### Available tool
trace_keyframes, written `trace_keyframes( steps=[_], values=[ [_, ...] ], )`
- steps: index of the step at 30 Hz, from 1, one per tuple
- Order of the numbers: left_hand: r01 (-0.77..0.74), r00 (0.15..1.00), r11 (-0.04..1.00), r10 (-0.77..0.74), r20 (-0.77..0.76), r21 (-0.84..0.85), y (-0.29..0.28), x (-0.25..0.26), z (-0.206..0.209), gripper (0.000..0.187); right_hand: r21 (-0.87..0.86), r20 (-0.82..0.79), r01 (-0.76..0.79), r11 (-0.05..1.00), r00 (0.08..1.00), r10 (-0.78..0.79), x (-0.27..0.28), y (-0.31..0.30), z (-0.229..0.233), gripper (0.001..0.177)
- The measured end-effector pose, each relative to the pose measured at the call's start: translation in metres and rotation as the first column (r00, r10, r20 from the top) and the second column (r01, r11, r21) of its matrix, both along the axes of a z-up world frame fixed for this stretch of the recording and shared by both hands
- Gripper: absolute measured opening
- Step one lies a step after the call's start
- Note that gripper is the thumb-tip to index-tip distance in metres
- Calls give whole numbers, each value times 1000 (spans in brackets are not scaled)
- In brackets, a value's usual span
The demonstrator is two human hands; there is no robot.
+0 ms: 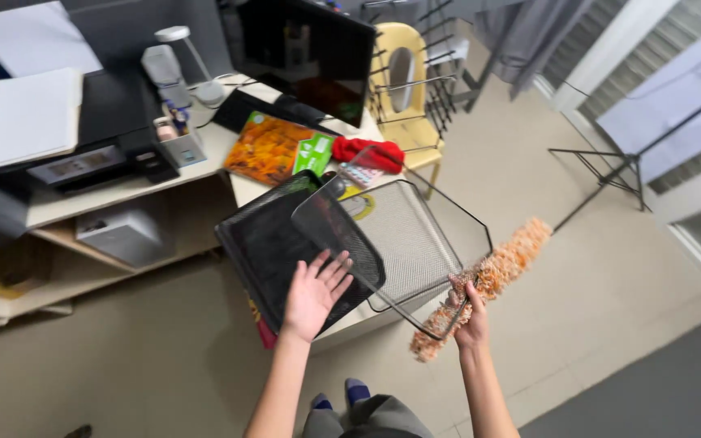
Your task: The person uses a fluffy duster to clean several black mesh trays in an office setting. They pick up the trays from a chair and a desk, wipe them thoroughly, and place them back on the desk.
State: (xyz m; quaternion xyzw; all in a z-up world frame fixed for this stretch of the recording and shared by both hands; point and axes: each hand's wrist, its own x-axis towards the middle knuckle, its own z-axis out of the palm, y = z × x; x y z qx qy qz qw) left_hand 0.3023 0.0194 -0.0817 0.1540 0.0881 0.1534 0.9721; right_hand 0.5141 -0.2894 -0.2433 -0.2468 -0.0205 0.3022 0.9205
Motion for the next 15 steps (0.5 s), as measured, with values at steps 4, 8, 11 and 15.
trace_keyframes(
  steps=[4, 8, 11, 15],
  values=[
    [181, 979, 975, -168, -113, 126, -29, 28, -30, 48, -291, -83, 275, 916, 947, -310, -4, -24, 3, 28],
    [288, 951, 928, -249, -183, 238, -42, 21, -56, 47, -274, -57, 332, 902, 931, -360, 4, -34, -29, 31],
    [263, 953, 931, -209, -220, 255, -40, 7, -65, 48, -254, -74, 336, 907, 928, -365, 5, -26, -54, 29],
    [202, 948, 938, -114, -298, 283, -29, -15, -68, 48, -226, -98, 293, 929, 942, -320, 18, -3, -102, 26]
  ],
)
